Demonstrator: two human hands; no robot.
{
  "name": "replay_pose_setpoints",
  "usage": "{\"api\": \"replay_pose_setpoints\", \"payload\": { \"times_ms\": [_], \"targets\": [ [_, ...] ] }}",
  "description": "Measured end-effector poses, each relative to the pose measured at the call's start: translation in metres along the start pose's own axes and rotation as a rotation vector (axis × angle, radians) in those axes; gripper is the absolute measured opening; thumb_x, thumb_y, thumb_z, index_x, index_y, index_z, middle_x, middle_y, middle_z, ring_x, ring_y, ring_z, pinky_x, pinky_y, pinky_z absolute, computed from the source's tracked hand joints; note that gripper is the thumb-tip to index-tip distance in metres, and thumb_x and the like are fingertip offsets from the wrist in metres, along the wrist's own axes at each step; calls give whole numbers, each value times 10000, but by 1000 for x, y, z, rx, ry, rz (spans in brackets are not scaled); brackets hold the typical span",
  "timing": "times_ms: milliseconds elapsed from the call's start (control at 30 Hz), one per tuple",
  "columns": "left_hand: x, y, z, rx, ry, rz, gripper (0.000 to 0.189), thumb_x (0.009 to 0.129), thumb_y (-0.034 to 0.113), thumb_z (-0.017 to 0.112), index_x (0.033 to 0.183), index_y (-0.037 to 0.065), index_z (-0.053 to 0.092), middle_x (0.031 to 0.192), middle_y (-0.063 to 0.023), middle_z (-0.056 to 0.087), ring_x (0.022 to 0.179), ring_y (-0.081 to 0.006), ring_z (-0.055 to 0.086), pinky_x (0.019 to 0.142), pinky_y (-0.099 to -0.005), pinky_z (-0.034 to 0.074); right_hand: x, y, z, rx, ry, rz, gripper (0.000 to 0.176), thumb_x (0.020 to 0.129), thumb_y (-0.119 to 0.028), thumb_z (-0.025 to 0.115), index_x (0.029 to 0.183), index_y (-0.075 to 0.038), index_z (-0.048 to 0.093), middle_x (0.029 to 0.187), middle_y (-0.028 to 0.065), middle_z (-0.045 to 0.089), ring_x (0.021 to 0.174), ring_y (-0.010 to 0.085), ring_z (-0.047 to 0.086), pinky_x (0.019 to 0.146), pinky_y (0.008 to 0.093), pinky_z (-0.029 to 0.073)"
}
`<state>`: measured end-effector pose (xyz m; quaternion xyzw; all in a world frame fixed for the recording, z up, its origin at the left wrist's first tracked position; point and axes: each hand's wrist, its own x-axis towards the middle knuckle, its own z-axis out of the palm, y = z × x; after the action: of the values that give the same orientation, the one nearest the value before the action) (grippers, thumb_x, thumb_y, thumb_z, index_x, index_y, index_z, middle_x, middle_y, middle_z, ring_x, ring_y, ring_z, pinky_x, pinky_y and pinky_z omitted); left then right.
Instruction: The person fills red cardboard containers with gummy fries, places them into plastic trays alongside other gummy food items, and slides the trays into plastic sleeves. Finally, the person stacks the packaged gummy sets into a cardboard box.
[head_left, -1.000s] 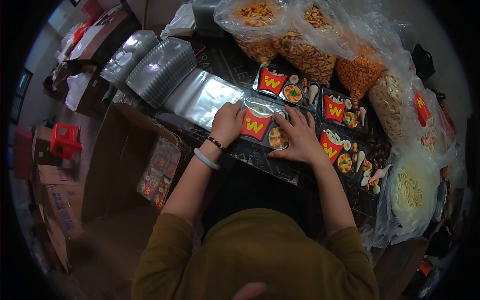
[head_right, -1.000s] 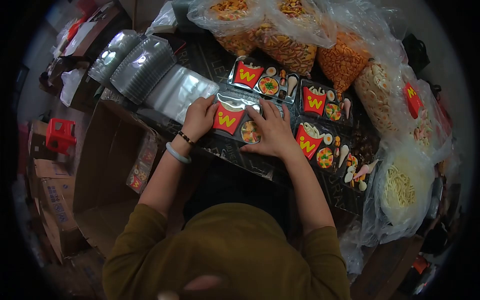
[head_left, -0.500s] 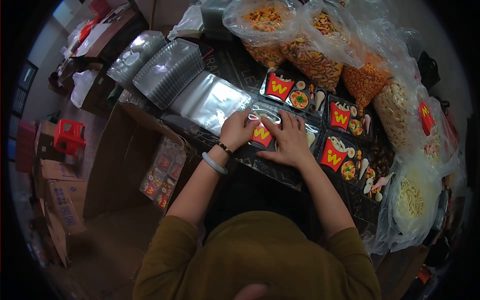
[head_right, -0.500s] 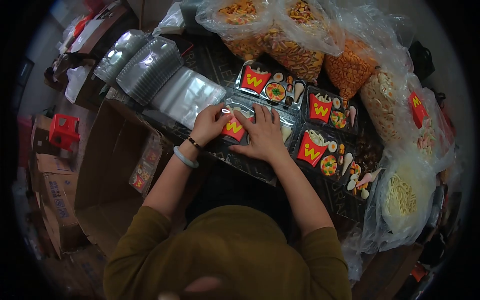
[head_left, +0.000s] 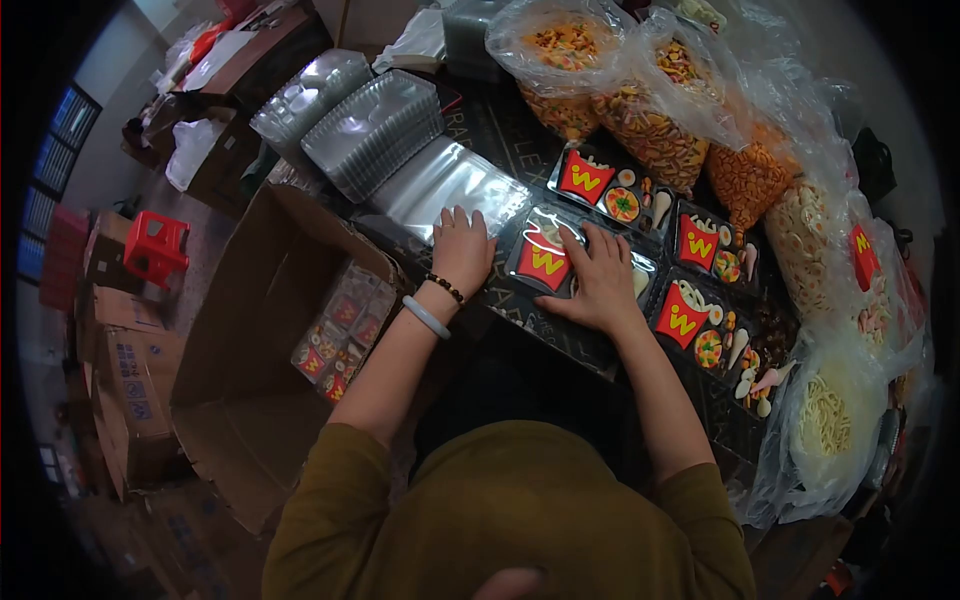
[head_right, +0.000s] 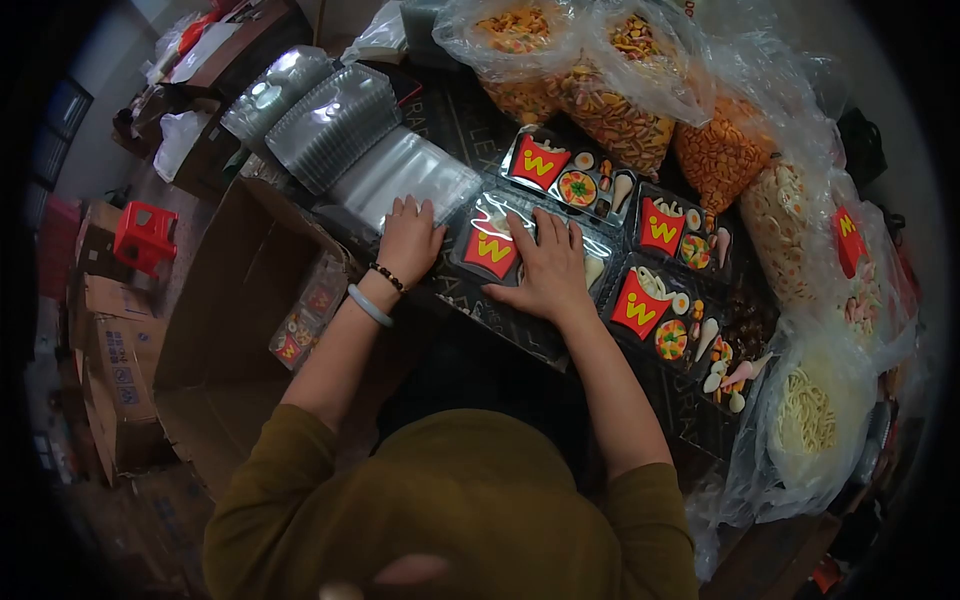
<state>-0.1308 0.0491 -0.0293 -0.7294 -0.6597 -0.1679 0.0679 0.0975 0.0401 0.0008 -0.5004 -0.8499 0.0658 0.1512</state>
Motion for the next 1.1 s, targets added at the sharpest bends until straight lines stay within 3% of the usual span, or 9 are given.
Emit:
{"api": "replay_pose_setpoints", "payload": {
  "times_ms": [100, 133, 267, 400, 500, 600, 700, 933, 1100],
  "targets": [
    [5, -21, 11, 141, -173, 62, 289, 739, 142, 661, 945, -43, 577, 1033, -231, 606, 1010, -378, 579, 808, -439, 504, -1, 0, -1, 5, 11, -1, 958, 595, -603, 717, 1382, -159, 398, 1366, 202, 366, 1299, 361, 313, 1099, 512, 148],
    [6, -26, 6, 142, -106, 159, 224, 711, 133, 664, 852, -31, 604, 860, -198, 650, 825, -353, 636, 718, -415, 532, -1, 0, -1, 17, -1, 10, 960, 596, -607, 717, 1384, -161, 397, 1368, 203, 363, 1303, 363, 308, 1103, 515, 142],
    [16, -36, -23, -126, -136, -54, 139, 746, 133, 610, 691, 14, 656, 712, -200, 616, 706, -373, 614, 691, -428, 506, -3, 1, -1, 44, 11, 14, 962, 599, -614, 712, 1388, -166, 390, 1379, 206, 353, 1314, 363, 296, 1109, 516, 133],
    [26, -36, -56, -299, -363, -140, 309, 780, 287, 648, 678, -5, 667, 677, -214, 594, 685, -373, 604, 637, -437, 478, -3, 2, 0, 45, 1, 27, 969, 605, -621, 705, 1398, -174, 375, 1399, 207, 337, 1330, 361, 278, 1113, 514, 127],
    [19, -47, -34, -372, -245, -61, 390, 782, 368, 676, 685, -9, 667, 689, -211, 606, 655, -369, 599, 613, -422, 477, -4, 0, -3, 41, -30, 29, 976, 608, -627, 701, 1407, -181, 362, 1410, 203, 328, 1339, 360, 266, 1115, 513, 123],
    [17, -37, -35, -276, -181, -154, 359, 773, 323, 688, 683, -24, 658, 680, -200, 612, 649, -350, 613, 609, -410, 478, -3, 0, -4, 44, -34, 30, 980, 610, -635, 696, 1411, -185, 355, 1415, 201, 324, 1343, 359, 260, 1117, 512, 117],
    [20, -30, -42, -583, -232, -451, 304, 768, 266, 698, 702, -28, 658, 671, -190, 618, 634, -294, 634, 599, -371, 481, -4, 1, -2, 42, -33, 39, 983, 611, -641, 693, 1413, -187, 352, 1417, 203, 320, 1343, 358, 259, 1119, 509, 111],
    [0, -43, 20, -786, 187, -166, 257, 727, 209, 762, 766, -30, 674, 652, -130, 641, 523, -159, 565, 543, -297, 453, -3, 0, -3, 34, -27, 36, 986, 606, -648, 692, 1411, -187, 357, 1410, 201, 328, 1338, 357, 266, 1118, 506, 110],
    [9, -45, -8, -1046, -73, -614, 270, 721, 209, 787, 788, -37, 698, 663, -51, 655, 550, -89, 533, 523, -246, 427, -3, -1, -3, 41, -18, 27, 985, 601, -644, 699, 1407, -187, 365, 1399, 198, 340, 1333, 354, 275, 1117, 505, 113]
  ]
}}
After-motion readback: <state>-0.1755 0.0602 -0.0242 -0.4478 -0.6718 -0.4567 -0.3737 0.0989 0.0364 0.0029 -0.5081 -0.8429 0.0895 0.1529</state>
